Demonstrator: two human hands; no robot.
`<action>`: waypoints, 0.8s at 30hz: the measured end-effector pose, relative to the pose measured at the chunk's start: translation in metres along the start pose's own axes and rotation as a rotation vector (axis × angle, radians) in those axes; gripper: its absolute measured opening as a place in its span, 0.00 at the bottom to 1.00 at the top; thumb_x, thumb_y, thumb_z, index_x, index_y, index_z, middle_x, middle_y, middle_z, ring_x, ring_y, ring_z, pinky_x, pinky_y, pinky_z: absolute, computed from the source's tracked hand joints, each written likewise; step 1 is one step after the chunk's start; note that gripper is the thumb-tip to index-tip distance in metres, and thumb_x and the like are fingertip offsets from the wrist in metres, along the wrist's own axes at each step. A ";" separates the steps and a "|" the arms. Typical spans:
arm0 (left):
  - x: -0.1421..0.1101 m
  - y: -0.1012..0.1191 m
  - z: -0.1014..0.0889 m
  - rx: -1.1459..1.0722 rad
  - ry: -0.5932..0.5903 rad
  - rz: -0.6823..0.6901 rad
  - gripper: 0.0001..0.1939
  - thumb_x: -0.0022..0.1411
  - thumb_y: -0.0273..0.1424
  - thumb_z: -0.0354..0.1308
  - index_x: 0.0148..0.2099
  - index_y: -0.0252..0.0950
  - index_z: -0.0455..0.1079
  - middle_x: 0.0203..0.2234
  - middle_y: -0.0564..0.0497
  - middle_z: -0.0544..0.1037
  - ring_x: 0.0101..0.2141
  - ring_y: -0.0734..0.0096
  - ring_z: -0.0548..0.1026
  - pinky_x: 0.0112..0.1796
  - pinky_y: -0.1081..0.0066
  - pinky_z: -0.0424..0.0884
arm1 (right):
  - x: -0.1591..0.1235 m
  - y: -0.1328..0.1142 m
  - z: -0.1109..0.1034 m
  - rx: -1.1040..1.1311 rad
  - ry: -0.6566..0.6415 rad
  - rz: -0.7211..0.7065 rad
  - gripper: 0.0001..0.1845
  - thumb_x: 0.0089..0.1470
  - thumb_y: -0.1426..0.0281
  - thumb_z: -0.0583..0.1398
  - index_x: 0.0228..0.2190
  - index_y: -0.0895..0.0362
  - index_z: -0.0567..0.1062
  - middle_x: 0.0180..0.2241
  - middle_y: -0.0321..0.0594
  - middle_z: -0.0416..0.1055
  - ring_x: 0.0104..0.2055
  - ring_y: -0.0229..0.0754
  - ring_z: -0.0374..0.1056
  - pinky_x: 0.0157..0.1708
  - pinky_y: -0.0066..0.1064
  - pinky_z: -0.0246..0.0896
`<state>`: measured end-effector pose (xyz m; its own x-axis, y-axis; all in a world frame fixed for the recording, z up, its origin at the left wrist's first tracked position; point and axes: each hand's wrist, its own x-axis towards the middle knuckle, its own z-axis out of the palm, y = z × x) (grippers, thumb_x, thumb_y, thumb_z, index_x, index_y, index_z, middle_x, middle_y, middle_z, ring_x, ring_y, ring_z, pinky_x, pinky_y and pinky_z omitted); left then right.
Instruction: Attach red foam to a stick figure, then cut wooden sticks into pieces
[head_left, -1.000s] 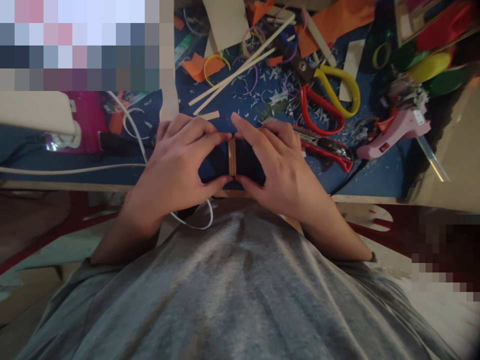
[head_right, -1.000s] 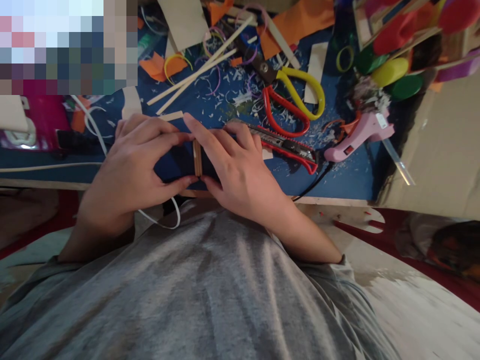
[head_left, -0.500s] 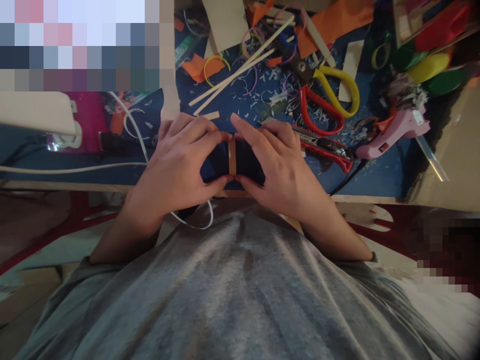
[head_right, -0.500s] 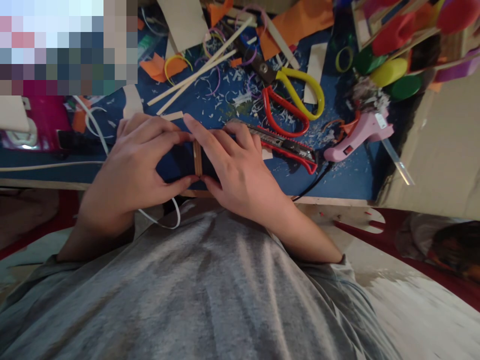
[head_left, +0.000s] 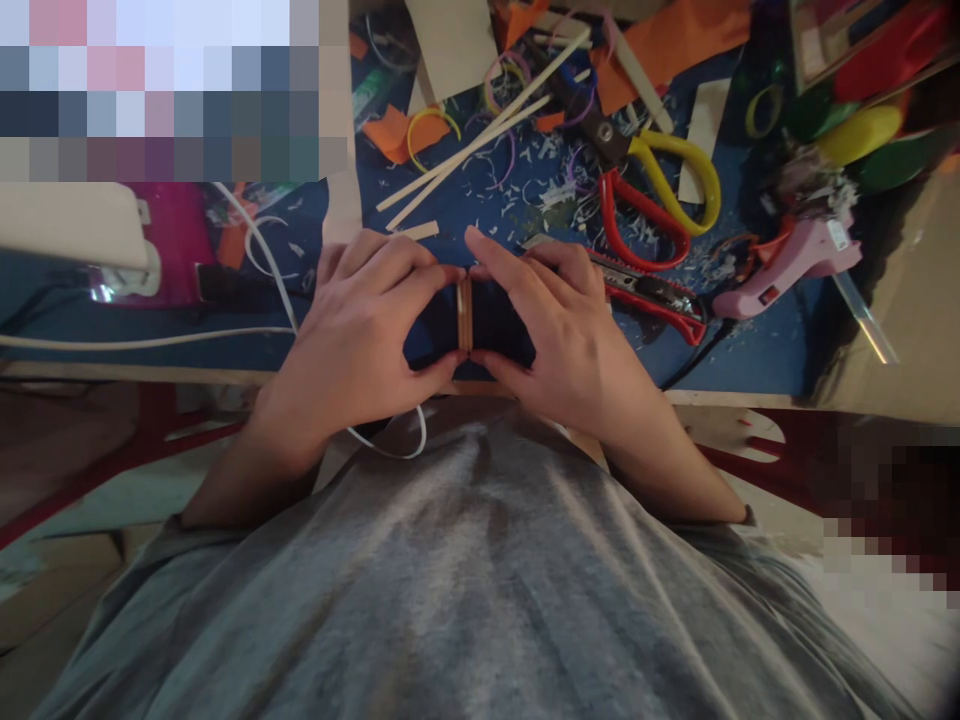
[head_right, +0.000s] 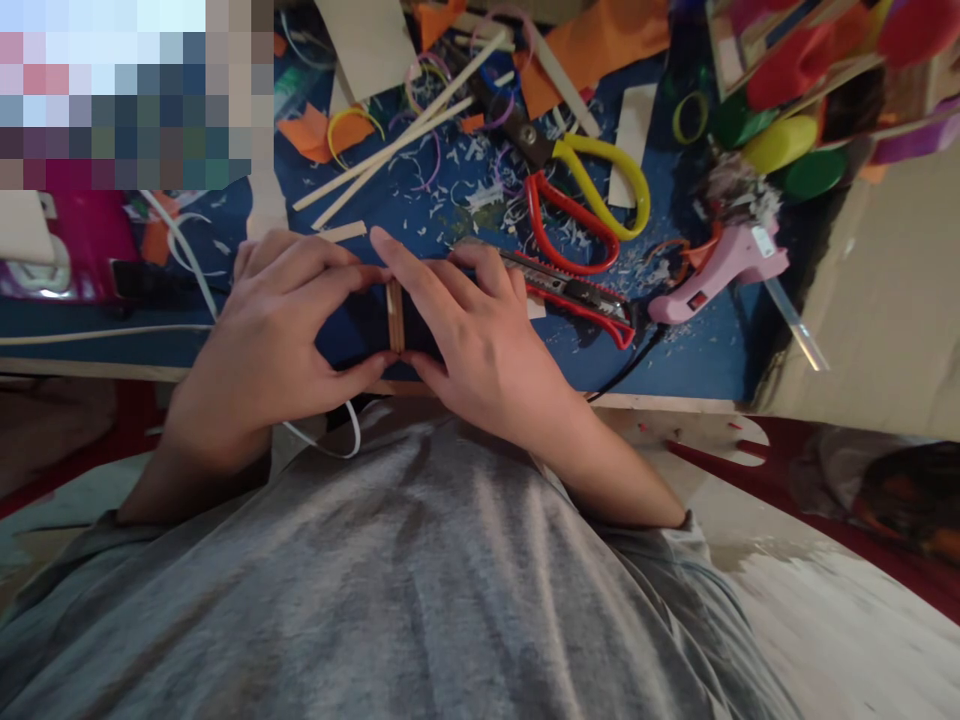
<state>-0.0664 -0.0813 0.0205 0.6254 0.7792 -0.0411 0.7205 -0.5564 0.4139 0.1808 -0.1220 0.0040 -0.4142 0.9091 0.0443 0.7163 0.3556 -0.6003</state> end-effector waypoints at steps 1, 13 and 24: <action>0.000 -0.001 0.001 0.002 0.000 0.001 0.25 0.71 0.39 0.70 0.66 0.41 0.75 0.61 0.41 0.80 0.65 0.37 0.76 0.65 0.37 0.74 | 0.000 0.000 0.000 0.001 0.000 0.001 0.52 0.64 0.69 0.66 0.83 0.47 0.57 0.70 0.45 0.77 0.70 0.68 0.66 0.75 0.74 0.60; -0.001 -0.002 0.001 -0.007 0.024 0.028 0.26 0.71 0.41 0.69 0.66 0.36 0.75 0.61 0.38 0.81 0.64 0.36 0.77 0.63 0.36 0.74 | 0.002 -0.004 -0.003 -0.006 -0.029 0.034 0.52 0.63 0.69 0.65 0.83 0.44 0.57 0.70 0.44 0.77 0.72 0.68 0.66 0.75 0.74 0.60; -0.001 -0.005 0.000 -0.052 -0.025 0.002 0.27 0.71 0.41 0.68 0.68 0.38 0.74 0.63 0.40 0.79 0.66 0.35 0.74 0.68 0.35 0.69 | 0.001 -0.005 -0.004 -0.021 -0.009 0.019 0.51 0.62 0.70 0.66 0.82 0.51 0.60 0.69 0.46 0.79 0.70 0.68 0.68 0.75 0.71 0.61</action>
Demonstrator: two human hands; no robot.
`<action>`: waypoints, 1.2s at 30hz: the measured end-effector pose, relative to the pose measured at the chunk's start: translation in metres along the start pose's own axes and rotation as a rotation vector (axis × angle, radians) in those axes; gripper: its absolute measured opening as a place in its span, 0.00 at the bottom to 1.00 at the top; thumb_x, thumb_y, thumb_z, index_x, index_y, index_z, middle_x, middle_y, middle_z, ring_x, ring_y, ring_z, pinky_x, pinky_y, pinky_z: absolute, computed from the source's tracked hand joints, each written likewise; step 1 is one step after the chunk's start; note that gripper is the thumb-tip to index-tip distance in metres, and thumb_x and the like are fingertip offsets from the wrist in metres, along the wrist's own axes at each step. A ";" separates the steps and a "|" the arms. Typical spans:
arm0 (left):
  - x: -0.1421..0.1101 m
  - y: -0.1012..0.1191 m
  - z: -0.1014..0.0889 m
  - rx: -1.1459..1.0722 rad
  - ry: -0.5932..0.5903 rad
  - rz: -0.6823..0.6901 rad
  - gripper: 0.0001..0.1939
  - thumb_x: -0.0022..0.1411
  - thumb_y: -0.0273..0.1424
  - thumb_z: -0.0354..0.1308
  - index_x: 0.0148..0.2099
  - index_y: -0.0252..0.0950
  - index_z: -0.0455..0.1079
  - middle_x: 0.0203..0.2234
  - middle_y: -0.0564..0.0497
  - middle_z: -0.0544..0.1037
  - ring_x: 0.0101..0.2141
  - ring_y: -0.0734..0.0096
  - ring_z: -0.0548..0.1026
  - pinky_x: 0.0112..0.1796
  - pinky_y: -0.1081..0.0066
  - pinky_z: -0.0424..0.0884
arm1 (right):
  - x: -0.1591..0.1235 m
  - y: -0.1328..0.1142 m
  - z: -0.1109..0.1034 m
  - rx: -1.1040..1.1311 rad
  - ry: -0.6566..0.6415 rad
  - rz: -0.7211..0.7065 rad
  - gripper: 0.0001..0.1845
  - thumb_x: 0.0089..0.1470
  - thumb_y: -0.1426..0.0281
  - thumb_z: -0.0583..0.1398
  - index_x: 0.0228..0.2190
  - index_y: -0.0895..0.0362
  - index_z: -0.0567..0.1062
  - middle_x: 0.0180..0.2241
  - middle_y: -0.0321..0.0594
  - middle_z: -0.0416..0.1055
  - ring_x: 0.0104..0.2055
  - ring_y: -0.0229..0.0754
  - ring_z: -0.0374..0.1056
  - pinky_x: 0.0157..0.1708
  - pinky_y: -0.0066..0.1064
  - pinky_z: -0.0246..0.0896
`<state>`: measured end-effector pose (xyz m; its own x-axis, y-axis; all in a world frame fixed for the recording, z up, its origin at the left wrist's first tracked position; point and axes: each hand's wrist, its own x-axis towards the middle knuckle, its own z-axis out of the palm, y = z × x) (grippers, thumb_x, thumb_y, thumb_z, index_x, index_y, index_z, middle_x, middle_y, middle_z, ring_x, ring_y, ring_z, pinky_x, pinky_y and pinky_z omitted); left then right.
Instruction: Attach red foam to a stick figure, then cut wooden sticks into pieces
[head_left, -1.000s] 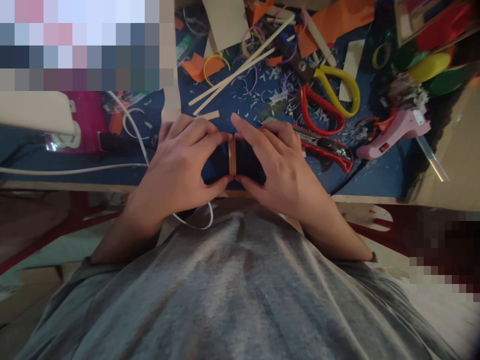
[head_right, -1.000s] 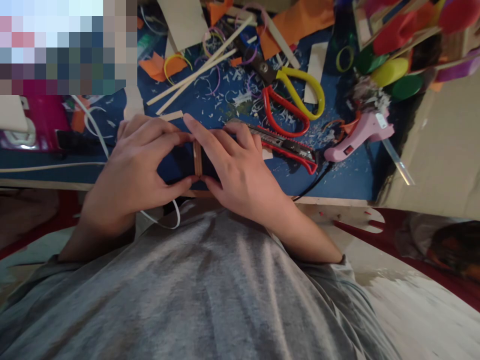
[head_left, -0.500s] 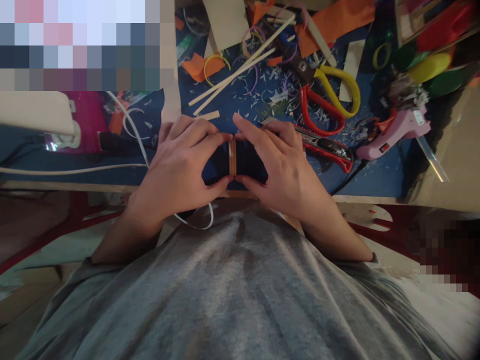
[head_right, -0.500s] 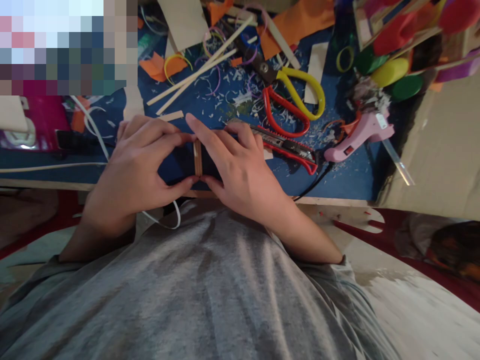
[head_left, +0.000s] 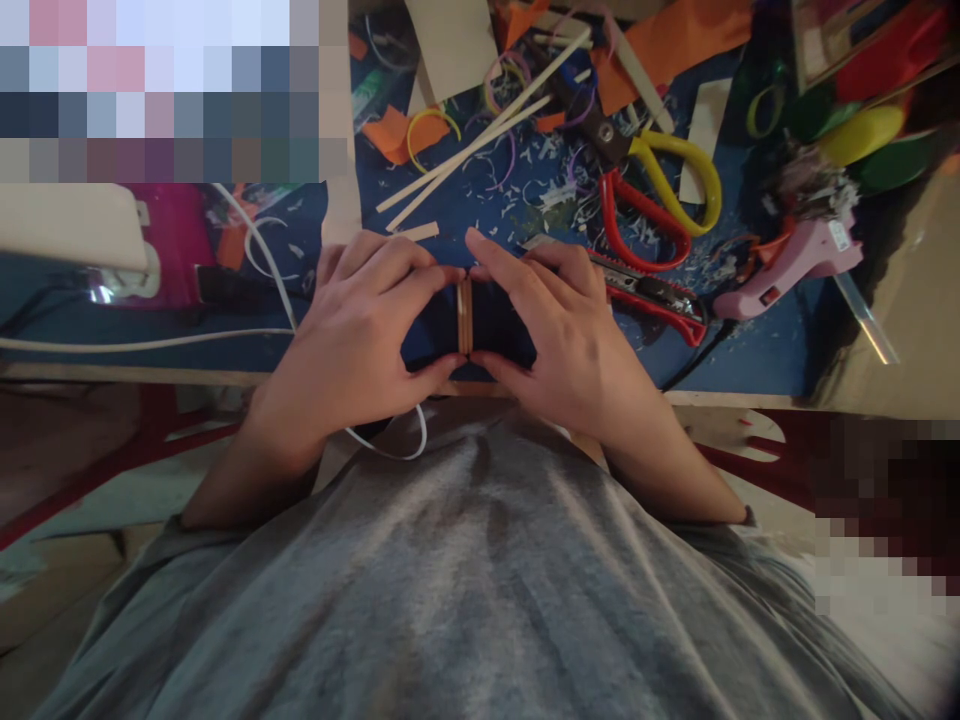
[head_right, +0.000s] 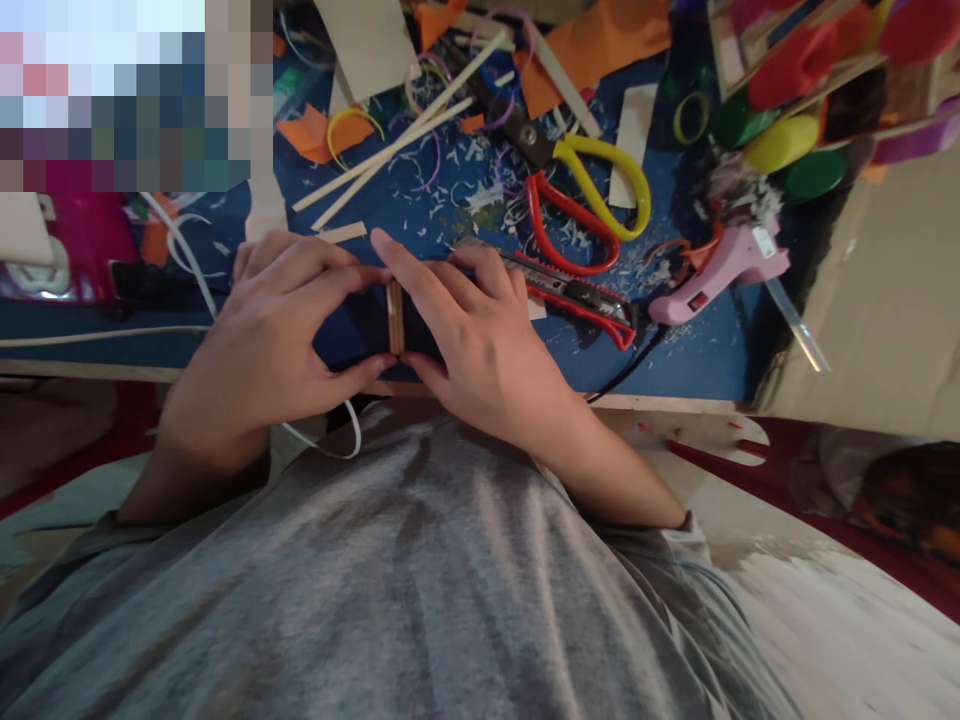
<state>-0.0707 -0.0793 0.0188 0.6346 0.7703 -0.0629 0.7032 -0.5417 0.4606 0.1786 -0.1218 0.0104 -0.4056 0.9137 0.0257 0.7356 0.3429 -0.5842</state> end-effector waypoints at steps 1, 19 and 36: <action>0.000 0.001 -0.001 0.016 -0.001 0.003 0.27 0.72 0.41 0.68 0.68 0.37 0.74 0.63 0.39 0.79 0.66 0.35 0.75 0.67 0.35 0.70 | 0.000 0.000 0.000 -0.003 0.002 -0.006 0.50 0.63 0.70 0.66 0.82 0.52 0.60 0.68 0.47 0.79 0.69 0.68 0.69 0.75 0.71 0.62; -0.001 -0.002 -0.004 0.007 0.011 0.036 0.32 0.74 0.45 0.68 0.74 0.42 0.71 0.64 0.38 0.78 0.66 0.36 0.76 0.68 0.36 0.73 | -0.006 -0.004 -0.011 0.008 0.002 0.007 0.45 0.70 0.63 0.63 0.82 0.46 0.58 0.71 0.47 0.77 0.71 0.69 0.68 0.75 0.74 0.61; -0.024 0.018 0.019 0.097 0.167 0.189 0.14 0.81 0.36 0.64 0.64 0.47 0.82 0.66 0.49 0.86 0.67 0.46 0.83 0.64 0.45 0.83 | -0.033 0.041 -0.040 -0.227 0.205 0.197 0.24 0.75 0.64 0.62 0.67 0.43 0.82 0.63 0.52 0.80 0.67 0.74 0.75 0.69 0.79 0.68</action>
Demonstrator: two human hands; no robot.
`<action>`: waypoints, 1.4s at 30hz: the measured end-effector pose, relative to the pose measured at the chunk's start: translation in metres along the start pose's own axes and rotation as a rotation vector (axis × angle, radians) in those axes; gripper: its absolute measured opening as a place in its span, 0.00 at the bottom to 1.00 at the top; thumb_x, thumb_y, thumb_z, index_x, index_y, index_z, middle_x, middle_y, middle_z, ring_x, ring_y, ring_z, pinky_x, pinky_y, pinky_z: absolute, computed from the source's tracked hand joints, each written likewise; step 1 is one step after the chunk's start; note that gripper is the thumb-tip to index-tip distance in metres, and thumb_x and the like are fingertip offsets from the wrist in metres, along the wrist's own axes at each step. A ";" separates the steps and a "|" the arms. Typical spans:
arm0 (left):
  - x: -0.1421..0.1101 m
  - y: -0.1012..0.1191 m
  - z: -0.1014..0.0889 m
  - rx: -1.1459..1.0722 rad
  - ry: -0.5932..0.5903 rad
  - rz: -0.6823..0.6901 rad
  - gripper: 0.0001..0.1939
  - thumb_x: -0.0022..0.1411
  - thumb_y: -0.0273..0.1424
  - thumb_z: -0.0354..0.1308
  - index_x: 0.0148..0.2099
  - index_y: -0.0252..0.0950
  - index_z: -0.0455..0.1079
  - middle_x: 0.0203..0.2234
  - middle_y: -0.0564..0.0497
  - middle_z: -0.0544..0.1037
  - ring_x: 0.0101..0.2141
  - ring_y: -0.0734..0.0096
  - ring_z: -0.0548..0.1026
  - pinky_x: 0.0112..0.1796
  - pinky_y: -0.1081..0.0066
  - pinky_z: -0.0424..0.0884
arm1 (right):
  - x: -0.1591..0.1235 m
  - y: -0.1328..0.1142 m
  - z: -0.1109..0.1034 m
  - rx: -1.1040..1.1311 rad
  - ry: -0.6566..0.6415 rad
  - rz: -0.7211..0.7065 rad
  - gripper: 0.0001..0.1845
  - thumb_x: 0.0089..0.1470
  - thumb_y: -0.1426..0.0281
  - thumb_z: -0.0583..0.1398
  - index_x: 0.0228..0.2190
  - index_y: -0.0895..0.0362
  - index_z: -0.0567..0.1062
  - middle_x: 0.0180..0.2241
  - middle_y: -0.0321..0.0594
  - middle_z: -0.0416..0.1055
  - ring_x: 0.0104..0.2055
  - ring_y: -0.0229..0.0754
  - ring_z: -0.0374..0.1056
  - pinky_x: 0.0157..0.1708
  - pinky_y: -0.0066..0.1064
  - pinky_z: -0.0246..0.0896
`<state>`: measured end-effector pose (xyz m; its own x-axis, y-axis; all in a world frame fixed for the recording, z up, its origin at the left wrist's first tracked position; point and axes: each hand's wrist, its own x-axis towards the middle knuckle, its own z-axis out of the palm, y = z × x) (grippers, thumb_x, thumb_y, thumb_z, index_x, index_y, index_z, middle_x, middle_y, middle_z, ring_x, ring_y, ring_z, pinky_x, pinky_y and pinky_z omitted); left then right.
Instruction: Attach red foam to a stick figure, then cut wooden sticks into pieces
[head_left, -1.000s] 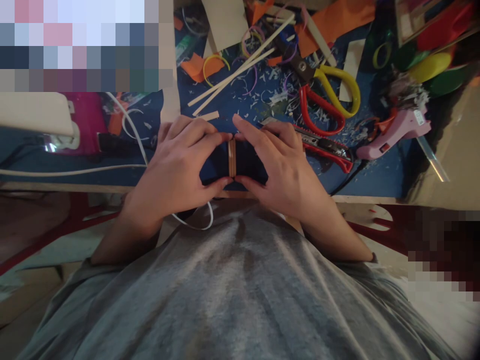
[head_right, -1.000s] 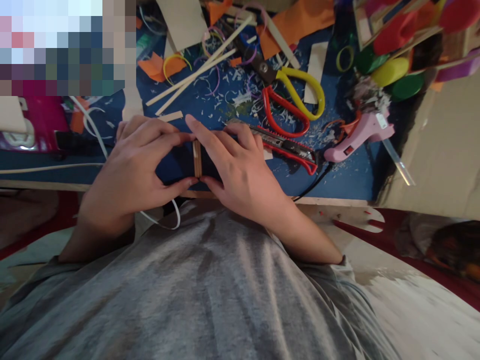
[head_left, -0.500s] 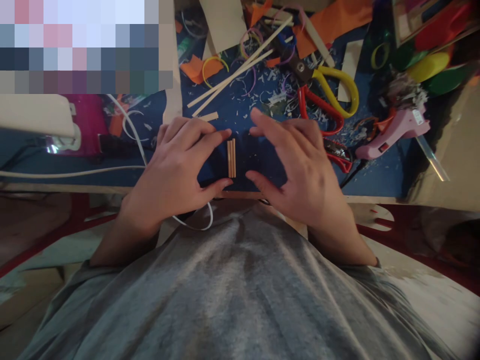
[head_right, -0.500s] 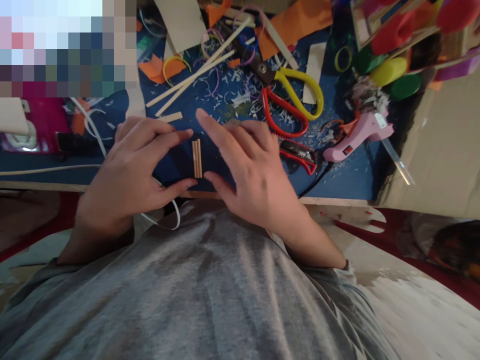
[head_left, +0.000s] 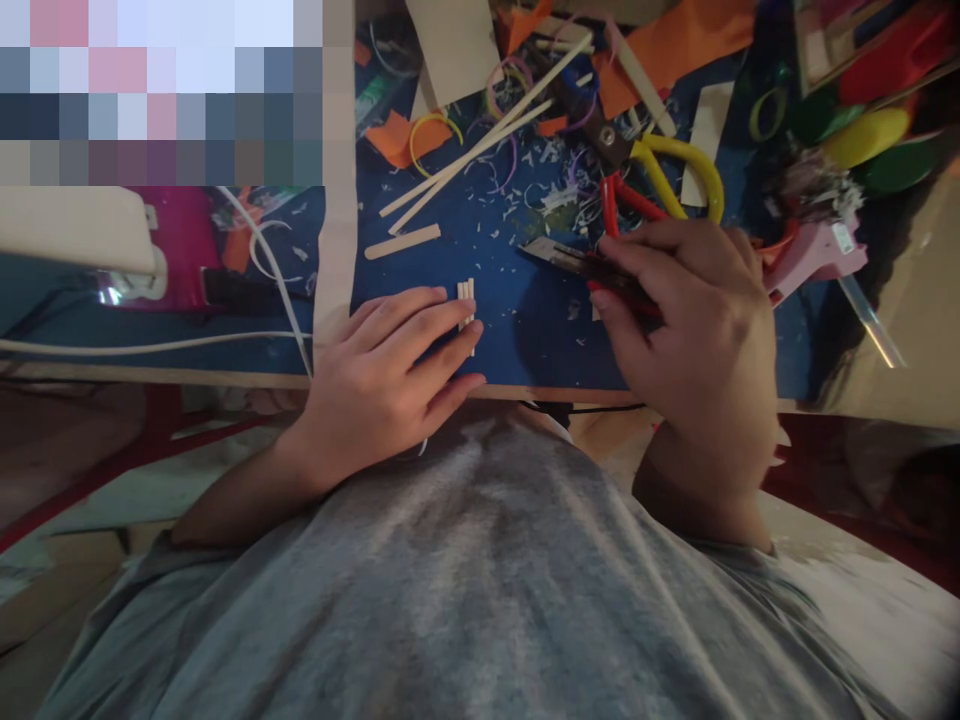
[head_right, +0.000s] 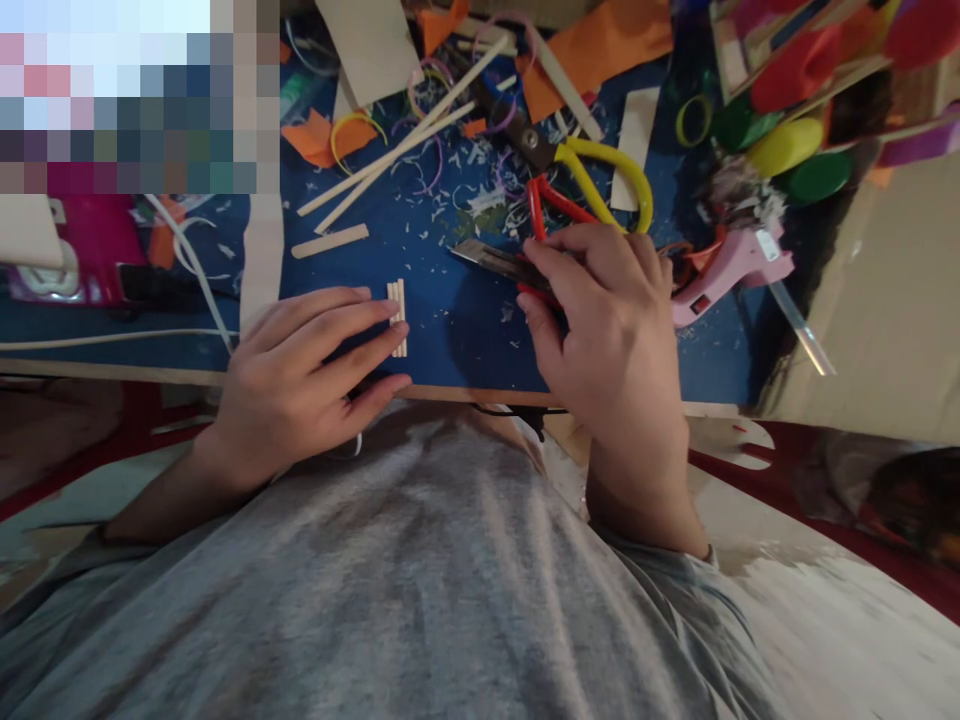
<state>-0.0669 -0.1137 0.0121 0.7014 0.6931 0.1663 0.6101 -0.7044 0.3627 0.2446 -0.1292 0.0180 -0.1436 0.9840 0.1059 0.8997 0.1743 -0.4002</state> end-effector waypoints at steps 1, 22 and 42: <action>0.001 -0.001 0.001 0.001 0.005 -0.003 0.14 0.82 0.37 0.63 0.64 0.47 0.82 0.65 0.50 0.86 0.66 0.47 0.83 0.64 0.45 0.83 | 0.001 0.001 0.001 -0.007 0.011 -0.011 0.23 0.74 0.65 0.64 0.67 0.46 0.83 0.63 0.54 0.80 0.66 0.74 0.76 0.68 0.78 0.69; 0.005 -0.010 0.010 0.028 0.134 0.096 0.09 0.81 0.32 0.66 0.59 0.42 0.84 0.51 0.49 0.92 0.57 0.49 0.88 0.53 0.51 0.85 | 0.010 -0.022 0.002 0.022 0.032 -0.179 0.13 0.76 0.65 0.67 0.58 0.48 0.84 0.50 0.43 0.88 0.48 0.53 0.85 0.47 0.44 0.80; 0.012 -0.016 0.011 0.004 0.260 0.200 0.11 0.75 0.27 0.73 0.55 0.26 0.82 0.48 0.46 0.92 0.50 0.47 0.90 0.46 0.53 0.89 | 0.021 -0.023 0.004 0.008 0.107 -0.401 0.14 0.73 0.76 0.68 0.52 0.47 0.88 0.45 0.34 0.91 0.40 0.43 0.85 0.40 0.39 0.75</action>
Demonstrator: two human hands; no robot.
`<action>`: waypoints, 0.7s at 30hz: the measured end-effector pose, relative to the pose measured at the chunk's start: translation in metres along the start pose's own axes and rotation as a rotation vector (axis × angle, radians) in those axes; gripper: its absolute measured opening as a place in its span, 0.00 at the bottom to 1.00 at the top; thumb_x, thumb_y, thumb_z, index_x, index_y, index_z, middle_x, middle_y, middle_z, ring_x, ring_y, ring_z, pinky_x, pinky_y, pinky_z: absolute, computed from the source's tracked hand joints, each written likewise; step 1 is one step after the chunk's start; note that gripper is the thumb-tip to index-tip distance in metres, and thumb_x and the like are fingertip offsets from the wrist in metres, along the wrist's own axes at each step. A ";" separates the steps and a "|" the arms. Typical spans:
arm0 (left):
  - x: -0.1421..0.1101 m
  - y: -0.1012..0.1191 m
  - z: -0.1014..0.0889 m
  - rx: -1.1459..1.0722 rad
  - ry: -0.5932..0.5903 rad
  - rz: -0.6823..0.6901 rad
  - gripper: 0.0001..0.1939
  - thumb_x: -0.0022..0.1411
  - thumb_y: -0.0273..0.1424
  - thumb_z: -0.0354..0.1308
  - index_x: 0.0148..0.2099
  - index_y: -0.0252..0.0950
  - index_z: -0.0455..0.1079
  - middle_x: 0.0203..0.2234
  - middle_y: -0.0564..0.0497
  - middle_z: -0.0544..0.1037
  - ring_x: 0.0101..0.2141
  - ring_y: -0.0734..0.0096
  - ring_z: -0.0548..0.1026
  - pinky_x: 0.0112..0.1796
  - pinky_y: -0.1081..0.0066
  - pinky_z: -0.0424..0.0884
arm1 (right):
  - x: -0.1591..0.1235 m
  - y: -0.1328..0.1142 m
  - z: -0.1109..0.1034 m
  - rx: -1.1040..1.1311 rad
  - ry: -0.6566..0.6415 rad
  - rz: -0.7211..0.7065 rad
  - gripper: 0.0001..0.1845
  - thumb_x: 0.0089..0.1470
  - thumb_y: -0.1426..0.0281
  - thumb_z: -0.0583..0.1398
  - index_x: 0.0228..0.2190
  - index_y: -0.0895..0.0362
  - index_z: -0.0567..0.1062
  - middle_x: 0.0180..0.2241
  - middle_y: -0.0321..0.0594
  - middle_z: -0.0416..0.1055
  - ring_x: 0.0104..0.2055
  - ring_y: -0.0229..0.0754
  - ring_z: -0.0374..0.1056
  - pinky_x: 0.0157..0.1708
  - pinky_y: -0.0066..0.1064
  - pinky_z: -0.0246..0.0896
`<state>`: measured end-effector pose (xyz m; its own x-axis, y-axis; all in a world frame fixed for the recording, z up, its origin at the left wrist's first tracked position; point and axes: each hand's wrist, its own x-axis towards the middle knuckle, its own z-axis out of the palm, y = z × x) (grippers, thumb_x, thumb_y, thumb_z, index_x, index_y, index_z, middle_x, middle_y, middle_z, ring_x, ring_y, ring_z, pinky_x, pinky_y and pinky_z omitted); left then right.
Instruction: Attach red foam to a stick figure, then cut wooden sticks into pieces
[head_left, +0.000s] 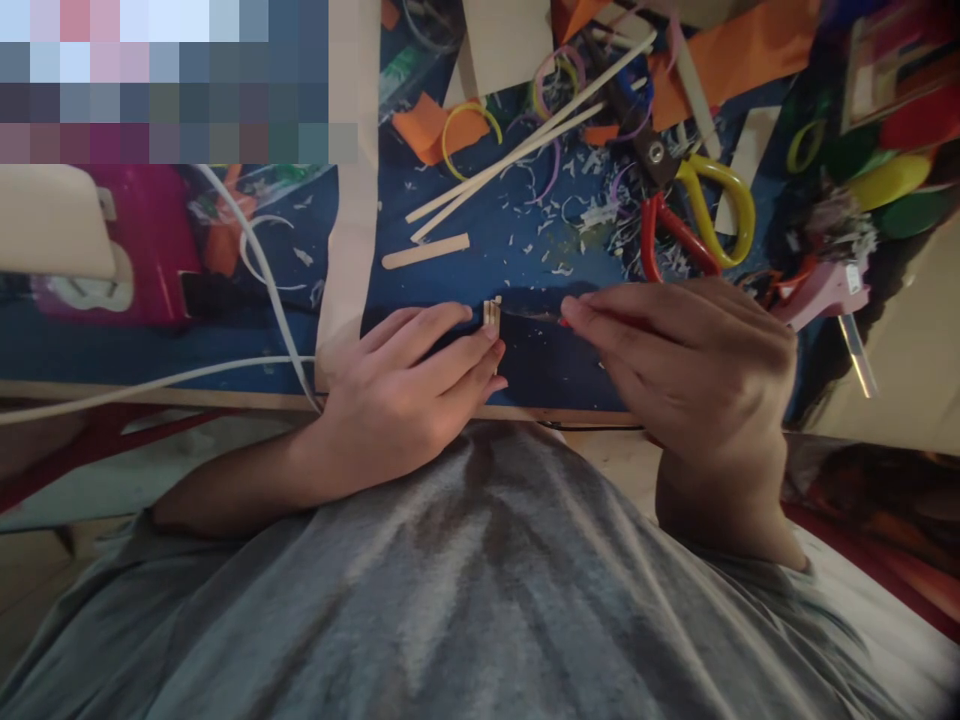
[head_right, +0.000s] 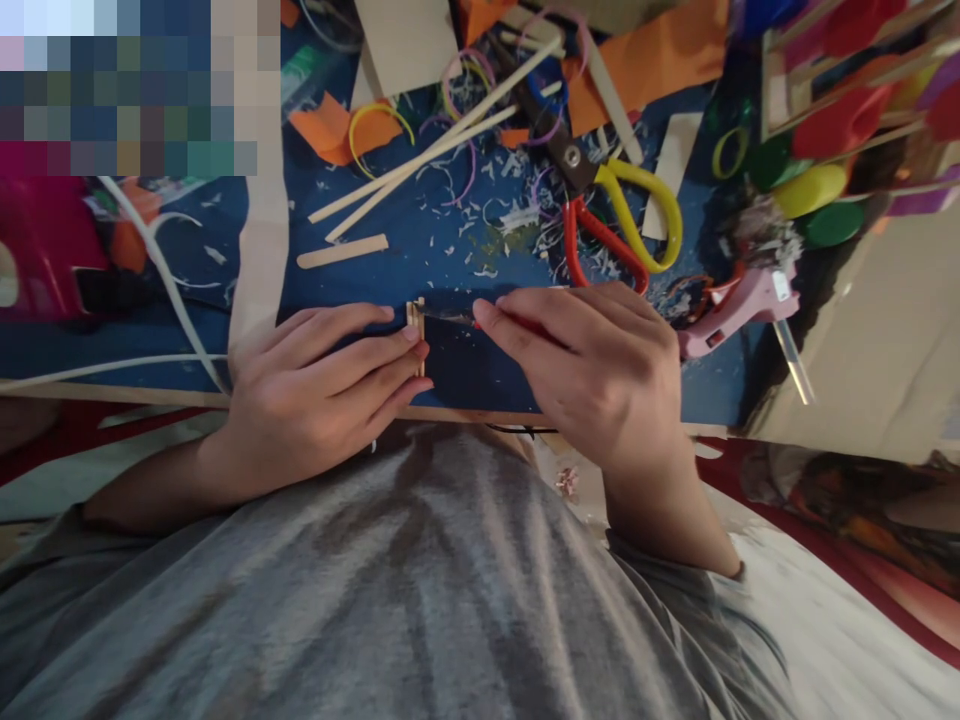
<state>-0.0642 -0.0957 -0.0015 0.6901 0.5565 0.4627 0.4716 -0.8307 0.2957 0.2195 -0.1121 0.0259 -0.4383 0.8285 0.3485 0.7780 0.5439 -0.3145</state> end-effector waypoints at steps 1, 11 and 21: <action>0.000 -0.001 0.001 -0.005 0.005 0.002 0.11 0.75 0.27 0.73 0.55 0.25 0.82 0.48 0.46 0.92 0.49 0.47 0.90 0.45 0.53 0.89 | 0.000 0.001 -0.001 0.005 0.001 -0.019 0.14 0.73 0.77 0.68 0.52 0.47 0.88 0.46 0.34 0.91 0.40 0.43 0.85 0.40 0.39 0.75; 0.001 -0.005 0.001 0.012 0.013 -0.001 0.06 0.81 0.29 0.68 0.55 0.32 0.82 0.46 0.52 0.92 0.49 0.56 0.91 0.46 0.59 0.89 | -0.003 0.009 -0.004 0.041 -0.038 -0.034 0.34 0.67 0.84 0.69 0.65 0.40 0.82 0.55 0.33 0.91 0.47 0.52 0.90 0.45 0.48 0.84; -0.003 -0.007 0.002 -0.022 -0.018 -0.006 0.08 0.80 0.30 0.69 0.56 0.31 0.81 0.54 0.48 0.91 0.51 0.55 0.90 0.49 0.57 0.90 | -0.001 0.010 -0.003 0.032 -0.084 0.004 0.45 0.67 0.84 0.68 0.73 0.31 0.74 0.54 0.26 0.90 0.46 0.49 0.89 0.46 0.46 0.85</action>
<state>-0.0679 -0.0919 -0.0069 0.6971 0.5612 0.4461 0.4638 -0.8275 0.3164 0.2289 -0.1077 0.0256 -0.4722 0.8382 0.2727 0.7659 0.5433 -0.3439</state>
